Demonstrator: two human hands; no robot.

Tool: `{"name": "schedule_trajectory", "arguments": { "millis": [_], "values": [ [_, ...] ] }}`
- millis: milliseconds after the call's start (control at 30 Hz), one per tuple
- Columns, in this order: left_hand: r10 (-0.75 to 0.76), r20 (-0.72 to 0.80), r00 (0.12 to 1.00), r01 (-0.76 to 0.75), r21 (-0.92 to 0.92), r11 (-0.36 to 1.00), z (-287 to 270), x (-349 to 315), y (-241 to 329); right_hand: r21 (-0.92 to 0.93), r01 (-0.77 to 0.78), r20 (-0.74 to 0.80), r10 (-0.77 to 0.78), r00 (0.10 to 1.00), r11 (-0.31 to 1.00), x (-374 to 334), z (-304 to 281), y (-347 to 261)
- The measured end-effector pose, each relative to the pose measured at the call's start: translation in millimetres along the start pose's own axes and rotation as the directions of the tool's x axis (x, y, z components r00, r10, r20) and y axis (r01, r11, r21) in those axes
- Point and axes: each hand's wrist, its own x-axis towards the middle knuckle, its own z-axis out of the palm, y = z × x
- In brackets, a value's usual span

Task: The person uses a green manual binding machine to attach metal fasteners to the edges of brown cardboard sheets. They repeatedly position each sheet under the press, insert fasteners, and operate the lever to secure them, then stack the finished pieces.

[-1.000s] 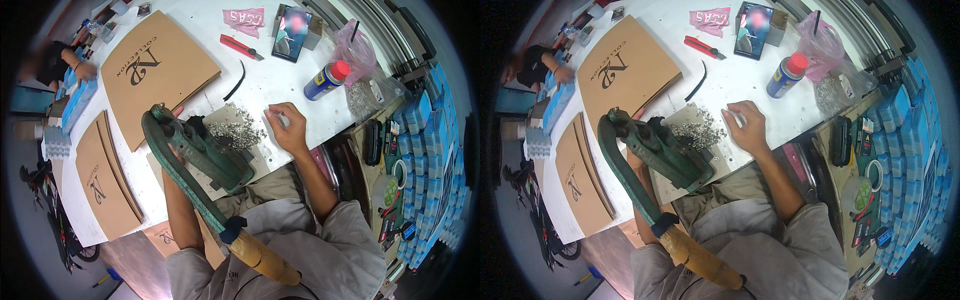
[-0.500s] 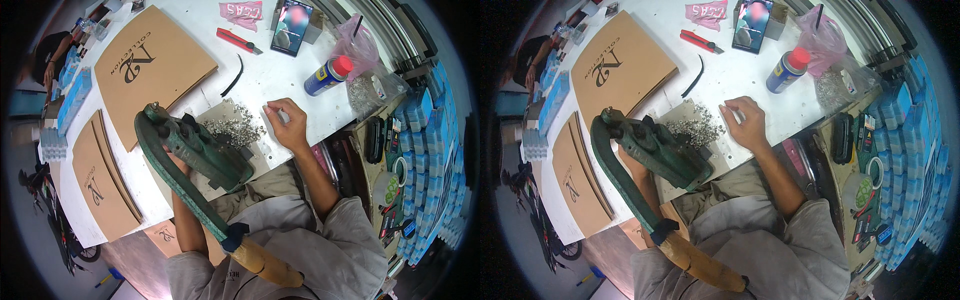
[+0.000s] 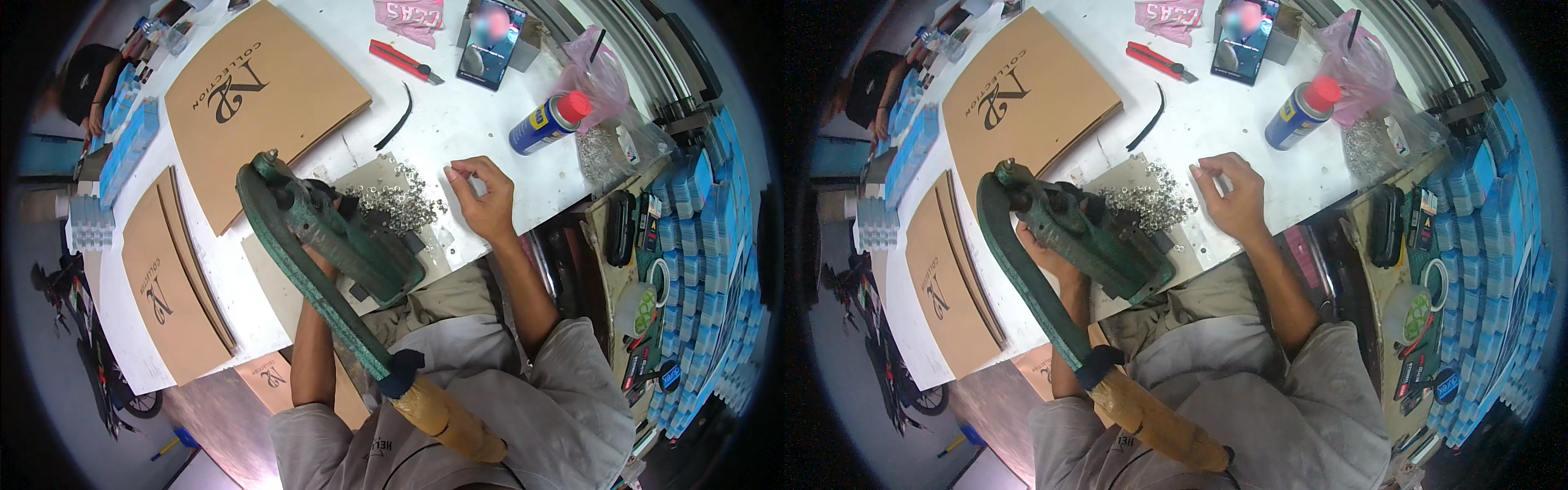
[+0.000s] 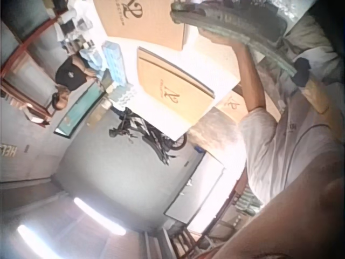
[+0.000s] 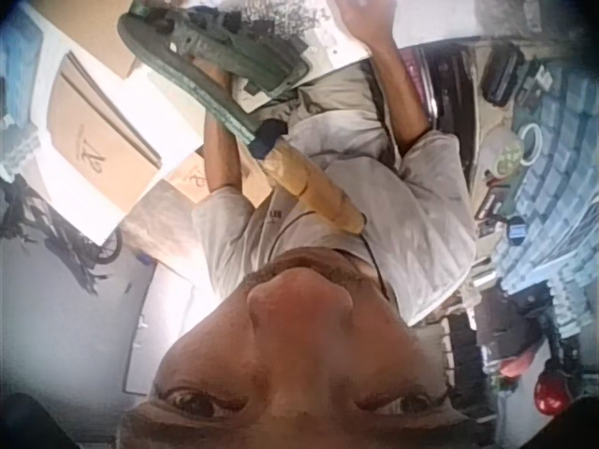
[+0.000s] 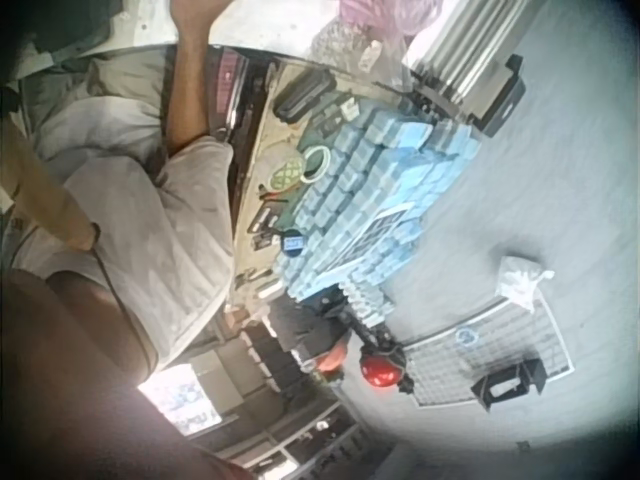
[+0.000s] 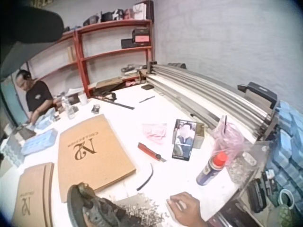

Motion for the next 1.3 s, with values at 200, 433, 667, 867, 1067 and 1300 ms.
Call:
{"name": "schedule_trajectory", "arguments": {
  "millis": [200, 433, 667, 867, 1067, 1300],
  "values": [
    [-0.3, 0.232, 0.926, 0.254, 0.206, 0.945, -23, 19, 36, 0.007, -0.035, 0.001, 0.035, 0.999, 0.999, 0, -2, -1],
    [-0.176, 0.122, 0.977, 0.168, 0.068, 0.983, -45, 5, 13, -0.011, -0.026, 0.017, 0.026, 1.0, 1.0, 1, -3, -1],
    [-0.348, 0.038, 0.937, 0.35, -0.085, 0.933, -59, 2, 57, 0.072, -0.01, 0.007, 0.01, 1.0, 0.997, -5, -2, 15],
    [-0.29, 0.053, 0.955, 0.293, -0.286, 0.912, -77, -22, 68, 0.222, -0.136, -0.11, 0.163, 0.98, 0.966, -17, -7, 2],
    [-0.327, 0.053, 0.943, 0.329, -0.272, 0.904, -82, -36, 86, 0.211, 0.156, 0.029, -0.166, 0.986, 0.965, -113, -30, -47],
    [-0.408, 0.145, 0.901, 0.431, -0.214, 0.876, -71, -68, 118, 0.425, -0.241, 0.43, 0.039, 0.902, 0.873, -151, 3, -145]
  ]
}}
